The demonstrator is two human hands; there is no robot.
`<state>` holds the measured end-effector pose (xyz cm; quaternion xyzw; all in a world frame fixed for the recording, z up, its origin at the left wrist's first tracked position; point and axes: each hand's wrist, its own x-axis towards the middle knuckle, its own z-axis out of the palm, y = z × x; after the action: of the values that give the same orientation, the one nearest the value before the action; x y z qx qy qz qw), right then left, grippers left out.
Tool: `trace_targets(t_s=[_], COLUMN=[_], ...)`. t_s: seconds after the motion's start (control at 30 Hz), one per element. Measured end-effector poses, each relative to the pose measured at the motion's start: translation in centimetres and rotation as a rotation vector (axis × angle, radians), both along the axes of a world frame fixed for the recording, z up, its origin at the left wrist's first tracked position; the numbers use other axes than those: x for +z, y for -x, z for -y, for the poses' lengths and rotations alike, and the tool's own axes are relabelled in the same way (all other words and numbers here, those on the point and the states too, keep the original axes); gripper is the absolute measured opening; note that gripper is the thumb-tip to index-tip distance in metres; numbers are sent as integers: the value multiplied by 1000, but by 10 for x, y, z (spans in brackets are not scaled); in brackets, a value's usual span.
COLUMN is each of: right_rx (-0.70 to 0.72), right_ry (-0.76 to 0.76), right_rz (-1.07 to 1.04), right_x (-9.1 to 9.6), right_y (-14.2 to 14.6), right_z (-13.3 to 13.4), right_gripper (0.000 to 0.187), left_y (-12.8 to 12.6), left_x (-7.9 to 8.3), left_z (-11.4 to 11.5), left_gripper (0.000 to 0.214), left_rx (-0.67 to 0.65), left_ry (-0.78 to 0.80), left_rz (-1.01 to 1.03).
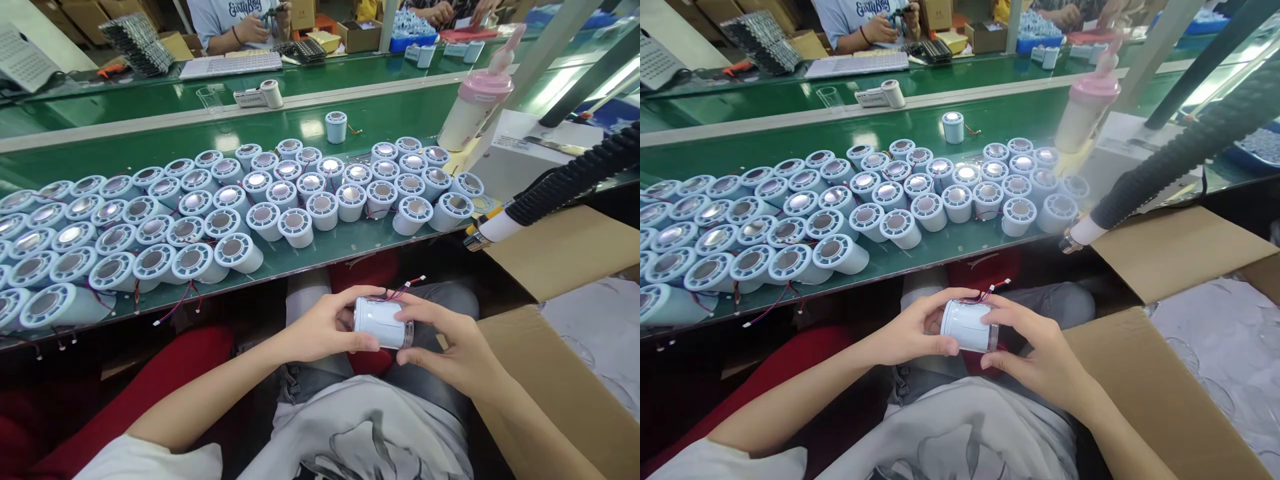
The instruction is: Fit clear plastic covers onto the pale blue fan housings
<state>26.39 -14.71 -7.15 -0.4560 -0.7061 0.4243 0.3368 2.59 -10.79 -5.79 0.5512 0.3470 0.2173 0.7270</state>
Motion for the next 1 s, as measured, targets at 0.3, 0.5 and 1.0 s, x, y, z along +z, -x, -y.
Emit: trace_targets(t_s=[0.3,0.5,1.0], right_rx=[-27,-16,-71], right_ry=[321,430,702], right_rz=[-200,-310,-536], right_x=[18,21,15], right_y=[2,3,12], right_z=[0,-2,-5], right_gripper=[37,38,43], left_y=[3,7,9], left_x=[11,11,13], left_z=[1,-1,0], left_gripper=[74,78,76], left_rx=[-43,-90,-82], left_ry=[-284,-420,-622], left_rz=[-47,-87,-68])
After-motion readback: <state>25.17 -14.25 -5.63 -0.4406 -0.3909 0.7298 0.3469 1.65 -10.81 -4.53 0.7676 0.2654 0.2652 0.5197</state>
